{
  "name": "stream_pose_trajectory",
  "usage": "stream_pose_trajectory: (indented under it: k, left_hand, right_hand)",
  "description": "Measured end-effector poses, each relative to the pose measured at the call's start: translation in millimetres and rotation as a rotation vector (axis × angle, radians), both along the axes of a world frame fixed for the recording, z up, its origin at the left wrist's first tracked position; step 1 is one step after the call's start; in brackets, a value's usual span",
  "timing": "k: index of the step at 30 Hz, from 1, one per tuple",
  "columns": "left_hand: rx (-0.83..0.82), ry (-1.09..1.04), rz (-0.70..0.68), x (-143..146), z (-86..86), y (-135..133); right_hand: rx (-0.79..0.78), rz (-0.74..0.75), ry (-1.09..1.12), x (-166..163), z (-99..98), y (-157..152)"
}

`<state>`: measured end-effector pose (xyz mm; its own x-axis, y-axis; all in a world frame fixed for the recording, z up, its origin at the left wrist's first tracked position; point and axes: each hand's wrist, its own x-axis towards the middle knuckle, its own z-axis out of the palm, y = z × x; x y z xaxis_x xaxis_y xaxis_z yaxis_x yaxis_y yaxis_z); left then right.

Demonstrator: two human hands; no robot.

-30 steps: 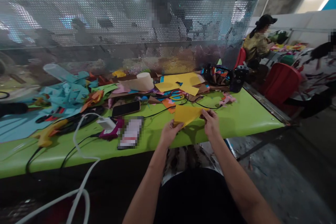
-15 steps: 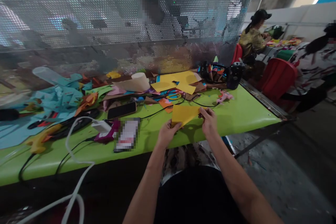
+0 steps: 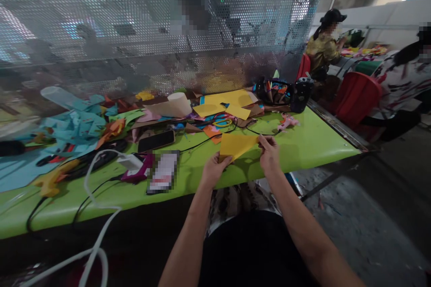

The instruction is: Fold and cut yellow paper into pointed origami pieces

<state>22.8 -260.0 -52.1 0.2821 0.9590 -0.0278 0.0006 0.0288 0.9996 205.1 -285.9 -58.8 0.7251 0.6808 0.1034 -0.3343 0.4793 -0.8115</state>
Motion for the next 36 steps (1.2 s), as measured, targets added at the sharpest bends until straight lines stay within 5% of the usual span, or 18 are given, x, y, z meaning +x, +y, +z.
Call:
stream_pose_trajectory:
  k: [12,22,28,36]
  left_hand:
    - [-0.005,-0.028,0.015,-1.4,-1.8,-0.1]
    - [0.013,-0.083,-0.009,2.0,-8.1,1.3]
    - [0.027,-0.084,-0.013,2.6,-8.3,0.9]
    - [0.052,-0.181,0.149,2.2,-14.2,5.1]
  right_hand:
    - [0.011,0.041,0.015,10.1,-6.1,3.7]
    - [-0.121,0.528,-0.245,-9.5,3.5,-2.2]
    - [-0.122,0.399,-0.199,-5.6,1.9,-1.5]
    - [-0.092,0.177,-0.118,-2.7,-3.1,1.0]
